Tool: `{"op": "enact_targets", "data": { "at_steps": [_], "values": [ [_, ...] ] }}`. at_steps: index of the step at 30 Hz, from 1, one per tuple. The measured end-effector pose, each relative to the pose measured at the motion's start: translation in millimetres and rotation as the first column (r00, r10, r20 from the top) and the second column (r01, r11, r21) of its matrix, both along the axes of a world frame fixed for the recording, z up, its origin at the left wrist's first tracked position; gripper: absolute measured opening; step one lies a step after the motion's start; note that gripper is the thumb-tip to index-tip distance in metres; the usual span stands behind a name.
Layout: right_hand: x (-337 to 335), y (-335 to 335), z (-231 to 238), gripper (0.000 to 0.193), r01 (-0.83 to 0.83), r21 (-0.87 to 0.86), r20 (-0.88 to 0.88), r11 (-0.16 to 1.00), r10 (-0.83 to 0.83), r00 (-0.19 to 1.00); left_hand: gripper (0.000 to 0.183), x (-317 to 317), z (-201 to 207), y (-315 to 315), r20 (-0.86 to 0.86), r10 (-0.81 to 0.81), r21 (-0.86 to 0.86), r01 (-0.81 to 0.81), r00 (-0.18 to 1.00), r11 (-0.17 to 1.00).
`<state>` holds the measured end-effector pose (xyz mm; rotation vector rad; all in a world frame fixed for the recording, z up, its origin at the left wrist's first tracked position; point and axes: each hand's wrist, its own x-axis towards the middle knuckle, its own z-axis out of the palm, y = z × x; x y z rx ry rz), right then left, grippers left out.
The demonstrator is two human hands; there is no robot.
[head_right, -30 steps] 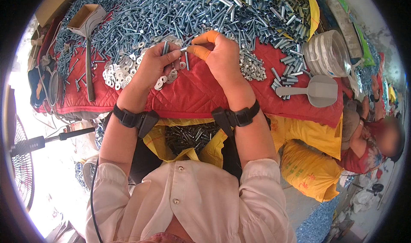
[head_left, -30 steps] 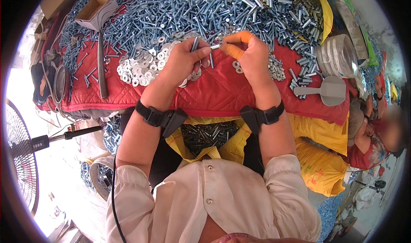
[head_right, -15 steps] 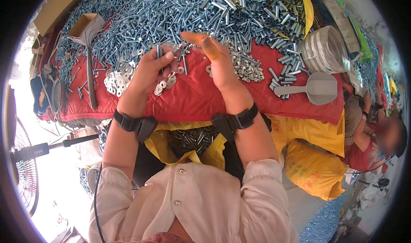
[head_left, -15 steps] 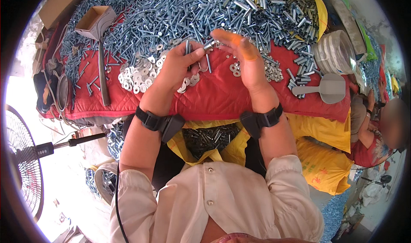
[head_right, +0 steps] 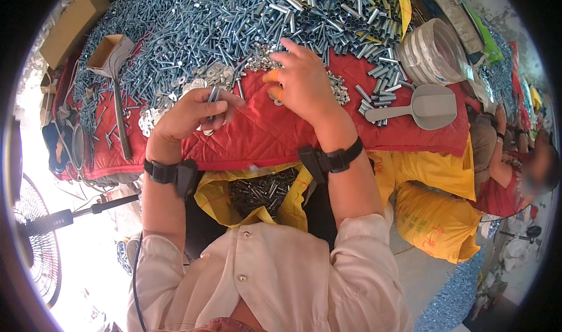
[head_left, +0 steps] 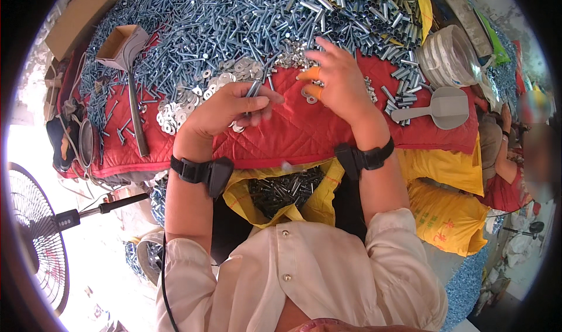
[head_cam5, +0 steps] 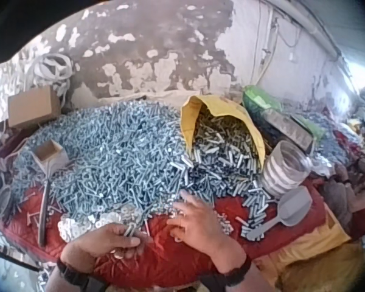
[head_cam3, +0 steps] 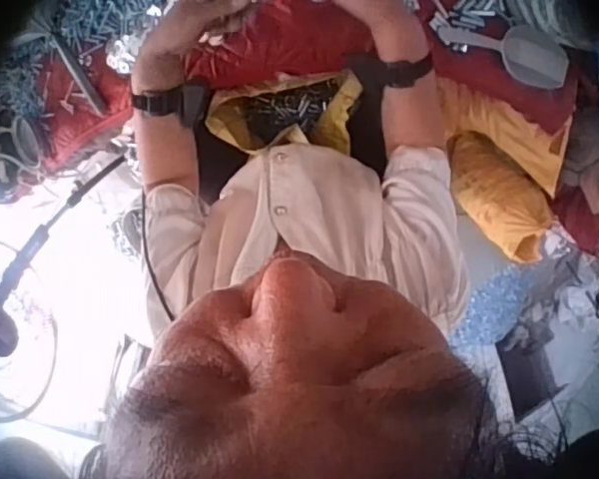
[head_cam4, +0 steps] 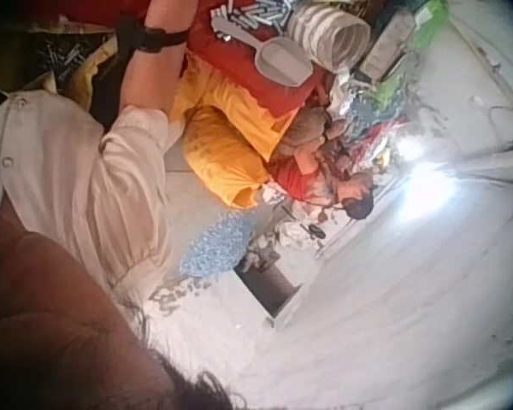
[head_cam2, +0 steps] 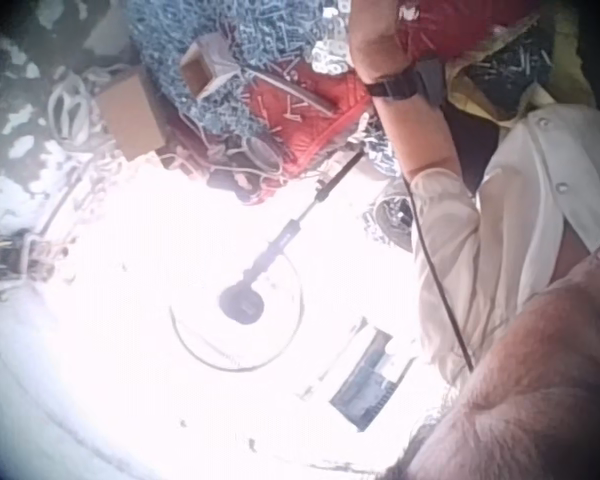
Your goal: Sorting and assembling screws and washers on a work surface.
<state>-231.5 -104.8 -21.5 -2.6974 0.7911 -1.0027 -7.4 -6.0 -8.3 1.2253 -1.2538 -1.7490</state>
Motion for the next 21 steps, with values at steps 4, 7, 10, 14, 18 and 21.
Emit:
{"op": "enact_targets", "data": {
  "at_steps": [4,7,10,14,18,21],
  "values": [
    [2.6,6.1,-16.7,0.012,0.001,-0.143,-0.252,0.990,-0.038,0.967,0.028,-9.3,-11.8,-4.9,-0.005,0.099,-0.049,-0.099,0.995,0.994],
    [6.1,4.2,-18.3,0.012,0.027,-0.182,-0.216,0.983,-0.067,0.974,0.026,-12.9,-12.4,-5.4,-0.023,0.247,-0.025,-0.248,0.969,0.969],
    [12.9,11.3,-5.4,0.012,0.141,0.190,-0.026,0.971,-0.139,0.990,0.025,-10.7,-11.5,-5.6,0.063,0.228,0.018,-0.229,0.972,0.973],
    [20.8,18.8,0.5,0.014,-0.252,0.874,0.388,0.416,-0.284,0.877,0.023,-19.7,-12.5,-10.5,0.121,0.225,-0.013,-0.225,0.967,0.974],
    [34.0,24.6,-11.1,0.019,-0.363,0.792,0.485,0.491,-0.145,0.862,0.019,-25.1,-15.0,-9.3,0.274,0.201,-0.044,-0.197,0.941,0.979],
    [38.8,26.4,-13.5,0.017,-0.369,0.835,0.466,0.408,-0.169,0.869,0.015,-27.5,-2.8,-4.2,0.295,0.176,-0.028,-0.176,0.939,0.984]
  ]
}}
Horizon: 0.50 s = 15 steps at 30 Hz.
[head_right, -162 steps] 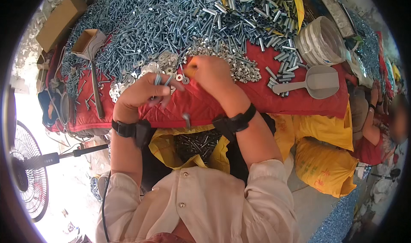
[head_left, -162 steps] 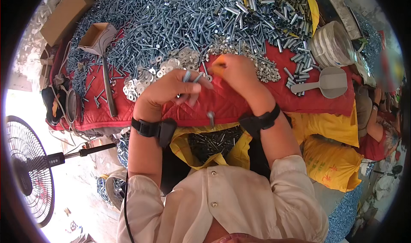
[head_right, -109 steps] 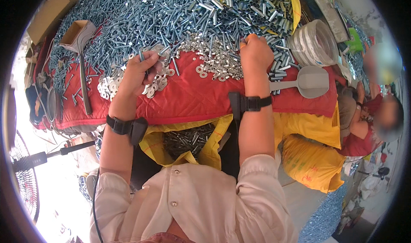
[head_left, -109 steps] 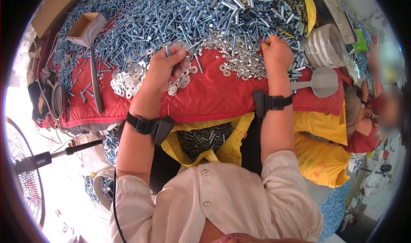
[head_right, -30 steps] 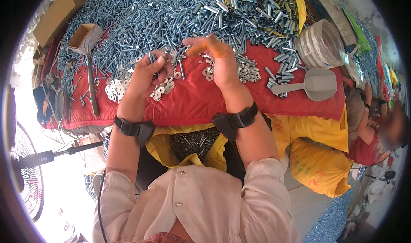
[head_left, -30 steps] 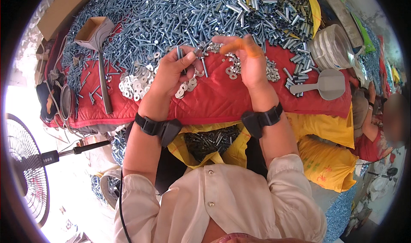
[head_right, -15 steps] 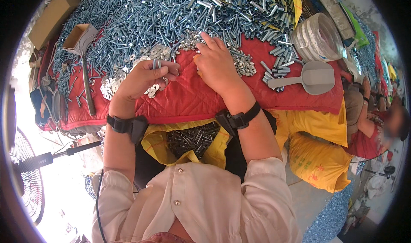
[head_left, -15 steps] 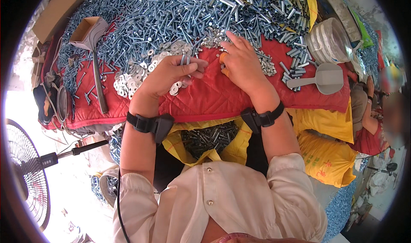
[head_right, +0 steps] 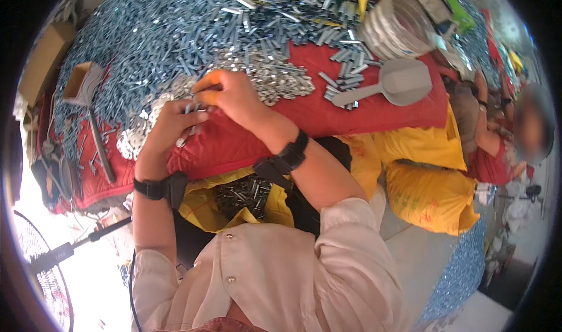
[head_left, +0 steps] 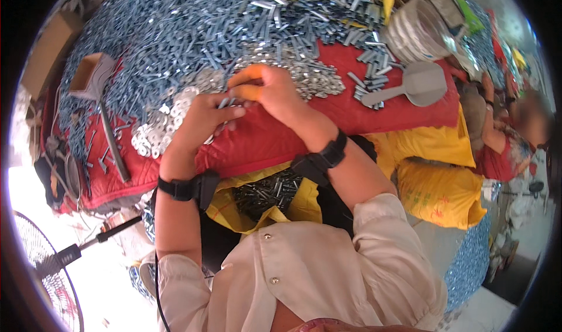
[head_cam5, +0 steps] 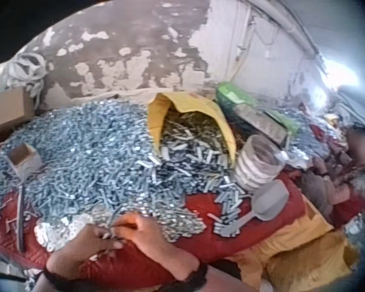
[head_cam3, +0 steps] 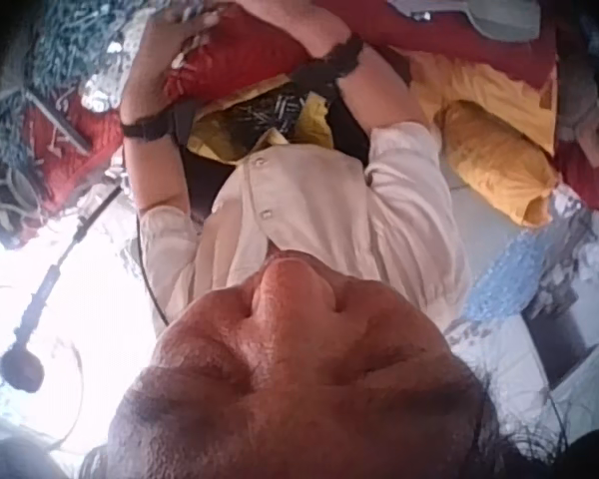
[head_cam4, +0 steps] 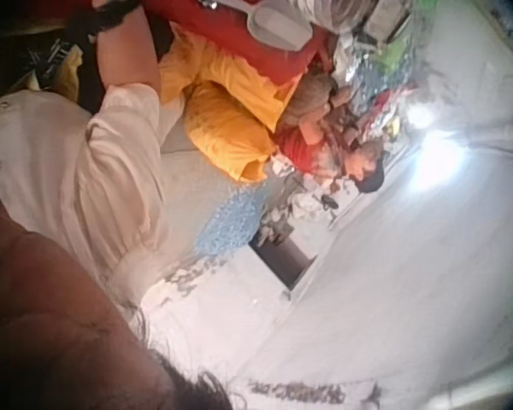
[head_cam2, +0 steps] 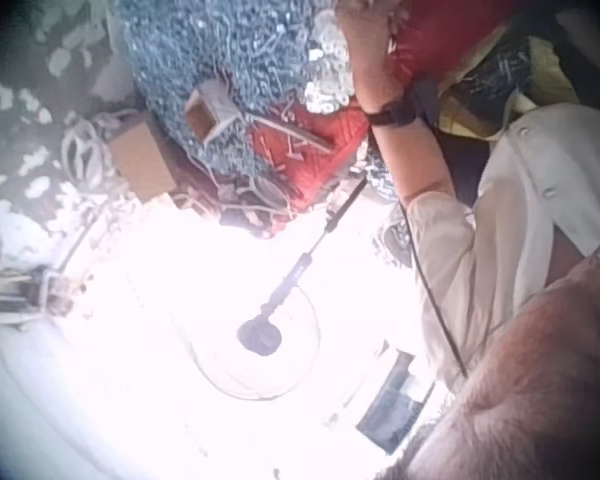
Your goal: Sorting and assembling screws and washers on a work surface.
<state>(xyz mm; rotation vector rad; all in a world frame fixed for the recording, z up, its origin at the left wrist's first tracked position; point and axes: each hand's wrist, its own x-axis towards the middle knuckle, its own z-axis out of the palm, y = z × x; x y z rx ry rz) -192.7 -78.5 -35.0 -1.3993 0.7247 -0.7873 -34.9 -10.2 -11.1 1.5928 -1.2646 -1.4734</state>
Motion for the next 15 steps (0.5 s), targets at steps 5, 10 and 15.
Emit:
{"op": "enact_targets", "data": {
  "at_steps": [5,10,15],
  "values": [
    [-8.3,-0.8,0.3,0.020,-0.028,0.104,0.101,0.994,0.017,0.995,0.015,-2.7,-8.7,-4.0,-0.095,0.015,-0.018,-0.017,0.995,1.000],
    [-60.4,-35.5,10.0,0.016,-0.027,-0.834,-0.422,0.551,-0.607,0.673,0.017,5.3,-16.4,-6.9,-0.356,0.156,-0.025,-0.176,0.921,0.984],
    [-139.3,-52.7,2.6,0.020,-0.195,-0.649,-0.712,0.736,-0.677,-0.186,0.018,11.6,-17.9,-8.4,-0.355,0.226,-0.052,-0.261,0.907,0.964]
  ]
}}
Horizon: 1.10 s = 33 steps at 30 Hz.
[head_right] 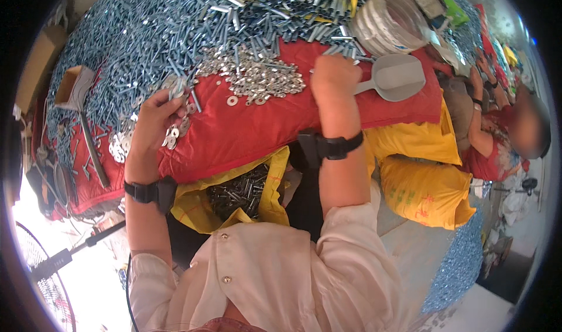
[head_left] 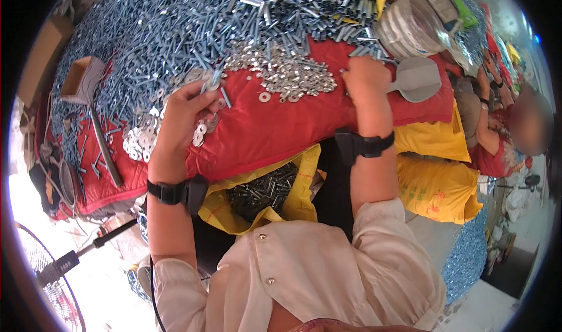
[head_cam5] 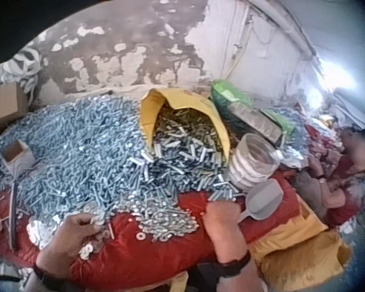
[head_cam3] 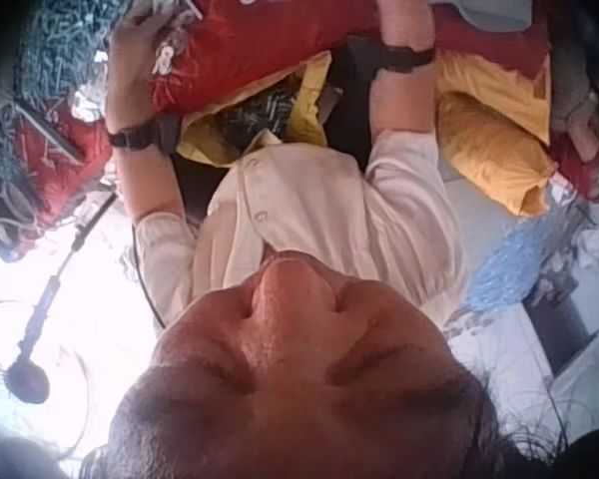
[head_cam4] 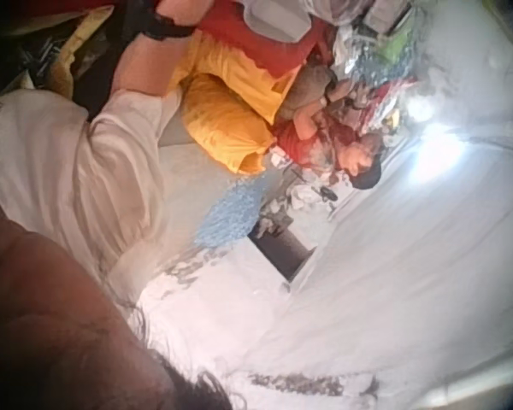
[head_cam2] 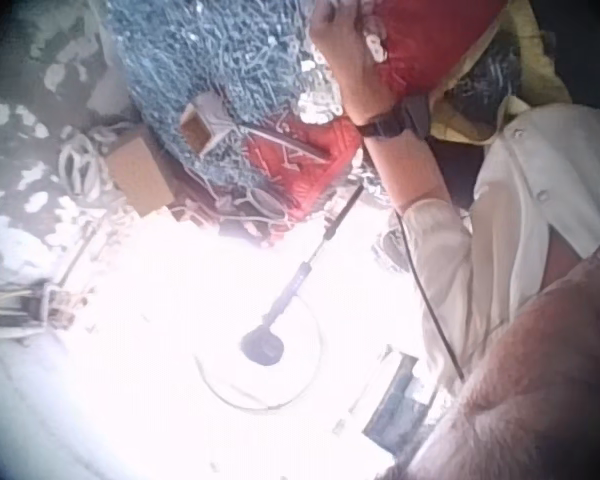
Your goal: Sorting and assembling screws and washers on a work surface.
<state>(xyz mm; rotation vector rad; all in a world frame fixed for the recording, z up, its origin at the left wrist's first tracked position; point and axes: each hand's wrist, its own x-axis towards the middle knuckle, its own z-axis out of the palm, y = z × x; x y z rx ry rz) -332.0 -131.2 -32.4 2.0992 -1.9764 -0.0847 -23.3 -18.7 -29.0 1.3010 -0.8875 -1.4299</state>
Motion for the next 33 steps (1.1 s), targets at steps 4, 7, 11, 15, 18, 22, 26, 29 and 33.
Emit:
{"op": "enact_targets", "data": {
  "at_steps": [4,7,11,15,18,22,26,29,33],
  "values": [
    [10.7,6.3,12.0,0.021,-0.102,-0.029,0.054,0.994,0.104,0.993,0.017,-6.8,-1.9,-3.7,0.130,0.013,-0.010,-0.011,0.991,1.000],
    [45.8,9.8,9.8,0.024,-0.182,-0.175,0.828,0.968,0.245,0.504,0.013,-9.0,-4.1,-1.6,0.038,-0.002,0.024,0.002,0.999,1.000],
    [90.9,33.8,11.7,0.023,-0.517,0.196,0.970,0.833,-0.244,-0.024,0.017,-4.5,-6.0,0.8,0.043,-0.043,0.019,0.042,0.998,0.999],
    [100.7,36.3,7.1,0.021,-0.520,-0.180,0.951,0.835,0.283,0.124,0.017,-7.9,-1.6,-1.0,0.092,-0.008,0.014,0.007,0.996,1.000],
    [107.8,40.6,10.0,0.021,-0.537,-0.432,0.716,0.724,0.638,0.283,0.013,-5.9,-4.4,-2.2,0.159,0.006,-0.020,-0.002,0.987,1.000],
    [115.5,45.3,9.4,0.022,-0.598,-0.544,0.588,0.589,0.775,0.230,0.014,-7.0,-2.8,0.6,0.215,-0.060,0.024,0.056,0.975,0.998],
    [117.1,42.4,6.6,0.024,-0.595,-0.551,0.677,0.584,0.730,0.089,0.012,-8.3,-1.2,1.5,0.231,-0.030,0.004,0.030,0.973,1.000],
    [114.5,42.7,9.5,0.027,-0.545,-0.200,0.975,0.815,0.220,-0.028,0.013,-8.7,1.0,0.6,0.233,-0.018,-0.001,0.018,0.972,1.000],
    [120.6,46.3,16.7,0.024,-0.552,-0.169,0.984,0.816,0.176,-0.041,0.015,-9.1,1.1,0.9,0.240,0.037,-0.014,-0.035,0.970,0.999]
  ]
}}
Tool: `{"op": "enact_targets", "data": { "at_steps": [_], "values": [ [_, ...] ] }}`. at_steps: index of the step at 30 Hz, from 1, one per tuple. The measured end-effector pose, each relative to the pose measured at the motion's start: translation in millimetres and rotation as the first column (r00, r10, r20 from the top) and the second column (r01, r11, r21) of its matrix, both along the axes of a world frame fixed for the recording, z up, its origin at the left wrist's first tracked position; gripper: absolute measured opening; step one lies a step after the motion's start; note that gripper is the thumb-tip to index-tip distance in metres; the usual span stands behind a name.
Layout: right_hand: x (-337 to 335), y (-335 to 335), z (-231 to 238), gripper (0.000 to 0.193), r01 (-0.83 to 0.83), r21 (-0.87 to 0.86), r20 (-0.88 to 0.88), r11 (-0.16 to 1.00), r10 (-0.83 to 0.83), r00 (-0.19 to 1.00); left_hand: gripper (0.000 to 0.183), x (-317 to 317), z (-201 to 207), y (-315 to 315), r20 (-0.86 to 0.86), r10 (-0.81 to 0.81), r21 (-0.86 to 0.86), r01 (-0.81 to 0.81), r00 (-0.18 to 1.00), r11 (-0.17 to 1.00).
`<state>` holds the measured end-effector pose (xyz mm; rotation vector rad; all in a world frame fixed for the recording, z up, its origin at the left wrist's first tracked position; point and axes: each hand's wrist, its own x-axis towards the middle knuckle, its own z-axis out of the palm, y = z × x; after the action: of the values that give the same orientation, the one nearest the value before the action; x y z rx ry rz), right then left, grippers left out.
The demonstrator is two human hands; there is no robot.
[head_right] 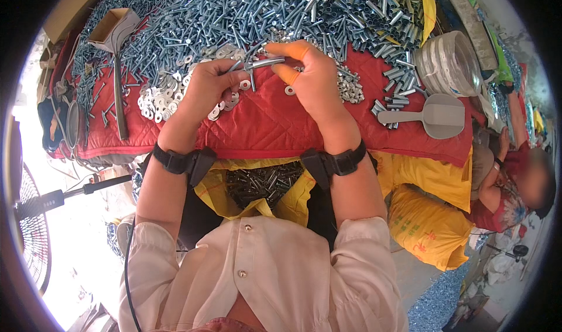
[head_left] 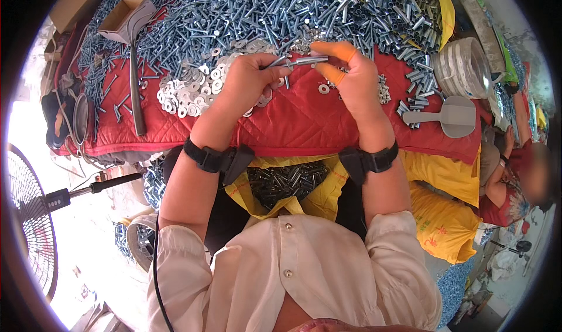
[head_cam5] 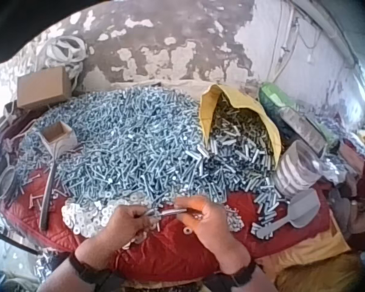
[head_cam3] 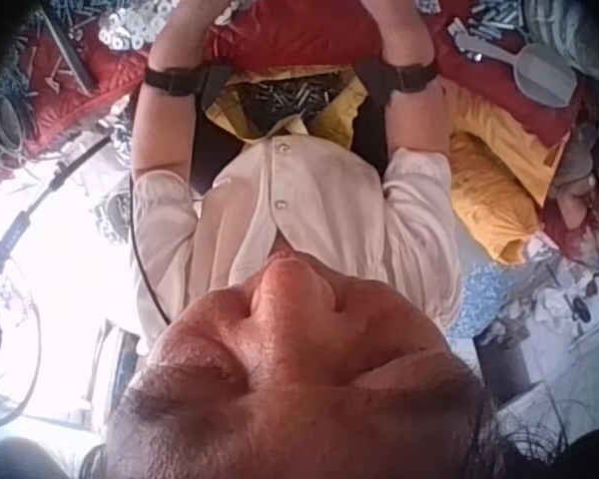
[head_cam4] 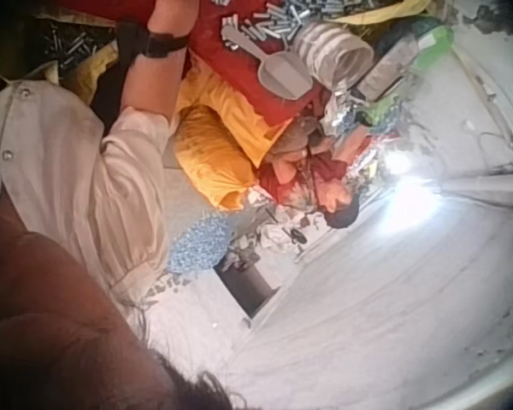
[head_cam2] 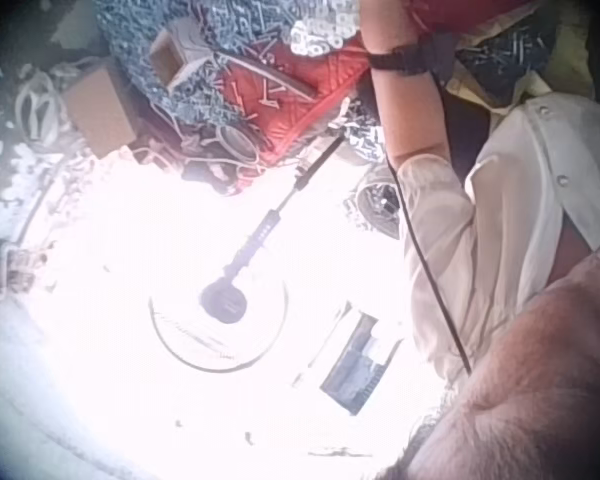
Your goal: Sorting and assembling screws and washers on a work surface.
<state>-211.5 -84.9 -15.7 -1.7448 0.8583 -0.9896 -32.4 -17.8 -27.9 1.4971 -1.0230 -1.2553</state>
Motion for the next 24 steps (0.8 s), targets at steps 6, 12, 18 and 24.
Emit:
{"op": "enact_targets", "data": {
  "at_steps": [6,12,18,24],
  "values": [
    [4.9,-5.5,-0.7,0.021,-0.093,-0.783,-0.337,0.615,-0.294,0.894,0.015,3.2,-2.4,0.2,0.124,-0.004,-0.028,0.007,0.992,1.000],
    [3.0,-9.8,-2.7,0.025,0.058,-0.561,-0.371,0.825,-0.314,0.874,0.015,11.8,-0.6,-1.8,-0.002,0.043,0.036,-0.043,0.999,0.998],
    [13.4,-1.5,-9.2,0.030,-0.106,0.296,0.371,0.949,-0.012,0.928,0.017,3.1,-4.6,-1.2,-0.212,-0.016,0.017,0.020,0.977,1.000],
    [11.3,-3.5,-9.8,0.025,-0.087,0.202,0.247,0.975,0.036,0.968,0.018,3.6,-7.8,-0.6,-0.242,-0.046,0.000,0.048,0.969,0.999]
  ]
}}
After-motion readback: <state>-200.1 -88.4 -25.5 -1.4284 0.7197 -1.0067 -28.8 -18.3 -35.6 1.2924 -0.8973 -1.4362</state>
